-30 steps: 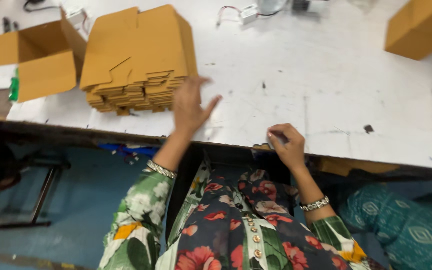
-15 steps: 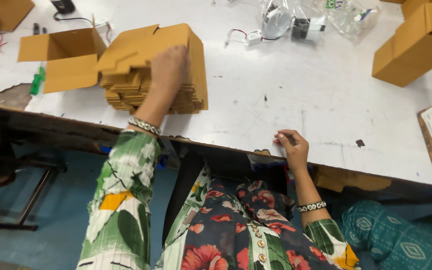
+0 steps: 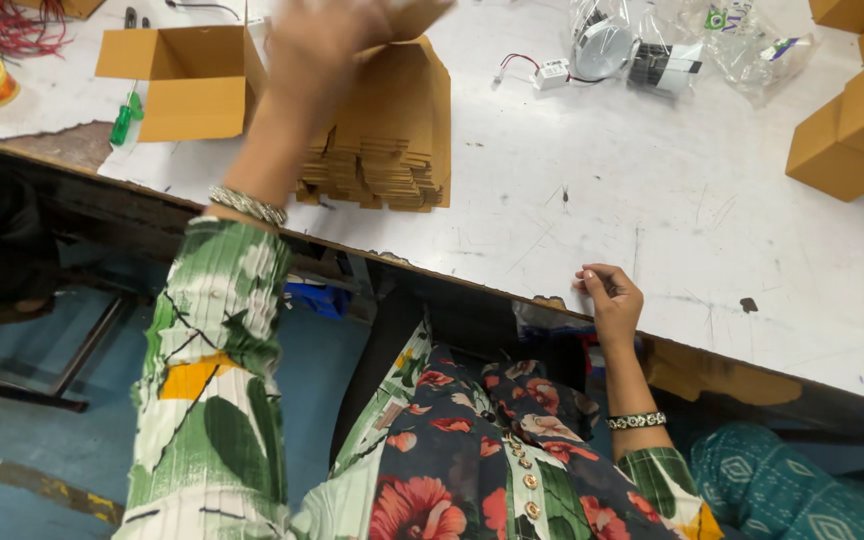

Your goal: The person assembles flat cardboard pieces into small boxes, places a packaged circular device inside each box, and closes the flaps. The person repeats this process for multiple units, stacking the finished boxes on the table.

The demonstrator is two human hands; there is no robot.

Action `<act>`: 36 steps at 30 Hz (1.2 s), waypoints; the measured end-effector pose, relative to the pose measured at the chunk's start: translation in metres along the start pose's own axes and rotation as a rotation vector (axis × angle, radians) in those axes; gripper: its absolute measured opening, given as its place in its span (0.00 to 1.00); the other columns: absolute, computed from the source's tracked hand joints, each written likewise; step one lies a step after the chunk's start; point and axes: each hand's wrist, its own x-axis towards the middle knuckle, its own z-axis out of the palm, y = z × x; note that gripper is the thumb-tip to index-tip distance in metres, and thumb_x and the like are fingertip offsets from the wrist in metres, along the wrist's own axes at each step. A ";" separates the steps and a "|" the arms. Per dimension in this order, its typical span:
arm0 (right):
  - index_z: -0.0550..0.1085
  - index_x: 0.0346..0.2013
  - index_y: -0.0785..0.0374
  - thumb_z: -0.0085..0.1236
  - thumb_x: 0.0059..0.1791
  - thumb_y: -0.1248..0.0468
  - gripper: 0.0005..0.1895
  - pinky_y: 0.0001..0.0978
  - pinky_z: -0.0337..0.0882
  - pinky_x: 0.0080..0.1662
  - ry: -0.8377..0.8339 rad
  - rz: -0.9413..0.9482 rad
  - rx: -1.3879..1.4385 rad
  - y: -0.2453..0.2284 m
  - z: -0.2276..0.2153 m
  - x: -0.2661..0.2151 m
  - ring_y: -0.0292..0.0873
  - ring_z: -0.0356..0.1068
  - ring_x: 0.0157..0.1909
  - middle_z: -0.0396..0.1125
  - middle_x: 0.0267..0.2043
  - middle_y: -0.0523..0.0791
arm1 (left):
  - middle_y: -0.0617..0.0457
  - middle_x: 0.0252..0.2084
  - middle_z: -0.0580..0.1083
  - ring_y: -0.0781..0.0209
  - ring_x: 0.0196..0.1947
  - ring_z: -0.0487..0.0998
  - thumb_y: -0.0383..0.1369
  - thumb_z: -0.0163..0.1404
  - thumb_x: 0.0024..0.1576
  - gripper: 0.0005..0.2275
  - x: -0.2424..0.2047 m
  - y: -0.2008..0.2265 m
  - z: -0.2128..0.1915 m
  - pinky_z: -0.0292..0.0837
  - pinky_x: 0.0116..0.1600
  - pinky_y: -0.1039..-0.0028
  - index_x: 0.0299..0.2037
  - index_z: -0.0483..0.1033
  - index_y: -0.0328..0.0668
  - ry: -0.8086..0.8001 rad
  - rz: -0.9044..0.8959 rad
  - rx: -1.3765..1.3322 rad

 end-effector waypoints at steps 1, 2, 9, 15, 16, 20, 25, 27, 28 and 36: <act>0.76 0.44 0.71 0.56 0.54 0.68 0.08 0.30 0.76 0.47 0.001 0.001 -0.012 0.001 -0.001 0.000 0.40 0.76 0.40 0.75 0.40 0.50 | 0.54 0.45 0.77 0.56 0.47 0.78 0.29 0.53 0.68 0.10 -0.014 0.020 0.003 0.69 0.65 0.55 0.59 0.73 0.46 -0.069 0.049 0.014; 0.76 0.43 0.71 0.56 0.54 0.68 0.08 0.30 0.76 0.46 0.003 0.003 -0.025 0.001 -0.004 -0.001 0.41 0.76 0.40 0.75 0.40 0.50 | 0.54 0.46 0.77 0.56 0.48 0.77 0.29 0.53 0.69 0.11 -0.029 0.041 0.005 0.68 0.68 0.55 0.60 0.73 0.45 -0.137 0.107 0.049; 0.76 0.43 0.72 0.55 0.55 0.68 0.07 0.30 0.76 0.46 -0.003 0.021 -0.027 0.003 -0.004 -0.002 0.40 0.75 0.40 0.74 0.39 0.50 | 0.42 0.55 0.78 0.47 0.61 0.75 0.35 0.46 0.64 0.12 -0.103 0.053 0.006 0.70 0.60 0.54 0.54 0.74 0.40 -0.155 -0.316 -0.322; 0.76 0.43 0.72 0.56 0.55 0.67 0.08 0.29 0.74 0.44 0.026 0.034 -0.055 0.002 0.000 -0.004 0.40 0.75 0.39 0.75 0.38 0.50 | 0.49 0.41 0.77 0.51 0.43 0.79 0.38 0.58 0.65 0.09 -0.129 -0.075 0.033 0.76 0.51 0.62 0.41 0.76 0.43 -0.143 -1.005 -0.262; 0.76 0.43 0.71 0.56 0.54 0.67 0.08 0.29 0.74 0.44 0.026 0.038 -0.049 0.002 0.001 -0.005 0.39 0.75 0.39 0.75 0.38 0.49 | 0.48 0.46 0.76 0.50 0.48 0.78 0.35 0.59 0.62 0.08 -0.135 -0.088 0.040 0.76 0.55 0.63 0.44 0.75 0.44 -0.116 -0.985 -0.222; 0.77 0.43 0.70 0.58 0.52 0.67 0.08 0.28 0.75 0.42 0.050 0.075 -0.066 0.004 0.002 -0.001 0.38 0.75 0.37 0.75 0.37 0.48 | 0.36 0.59 0.62 0.32 0.59 0.61 0.48 0.66 0.52 0.32 -0.149 -0.116 0.079 0.57 0.55 0.40 0.59 0.66 0.37 -0.456 -0.958 0.083; 0.78 0.41 0.69 0.59 0.51 0.67 0.07 0.26 0.75 0.41 0.045 0.070 -0.071 0.005 0.003 -0.003 0.36 0.75 0.36 0.76 0.35 0.46 | 0.43 0.57 0.72 0.37 0.61 0.65 0.47 0.57 0.61 0.20 -0.153 -0.121 0.125 0.48 0.64 0.38 0.58 0.73 0.47 -0.608 -1.014 0.120; 0.79 0.40 0.68 0.59 0.50 0.67 0.07 0.25 0.74 0.40 0.047 0.048 -0.115 0.003 0.005 -0.001 0.35 0.75 0.35 0.76 0.33 0.45 | 0.42 0.54 0.74 0.38 0.58 0.69 0.41 0.52 0.65 0.12 -0.156 -0.127 0.130 0.50 0.65 0.38 0.55 0.76 0.49 -0.594 -1.031 0.194; 0.79 0.39 0.68 0.59 0.50 0.67 0.07 0.25 0.74 0.40 0.062 0.048 -0.126 0.002 0.005 -0.001 0.35 0.75 0.35 0.76 0.33 0.45 | 0.40 0.51 0.75 0.38 0.55 0.71 0.38 0.51 0.63 0.12 -0.159 -0.132 0.129 0.51 0.63 0.39 0.54 0.77 0.47 -0.491 -1.014 0.235; 0.78 0.37 0.69 0.58 0.52 0.67 0.06 0.24 0.75 0.38 0.080 0.055 -0.121 0.002 0.007 0.001 0.34 0.75 0.33 0.75 0.31 0.45 | 0.42 0.40 0.81 0.47 0.35 0.79 0.33 0.42 0.74 0.16 -0.146 -0.201 0.103 0.80 0.40 0.63 0.42 0.75 0.22 0.285 -1.139 -0.385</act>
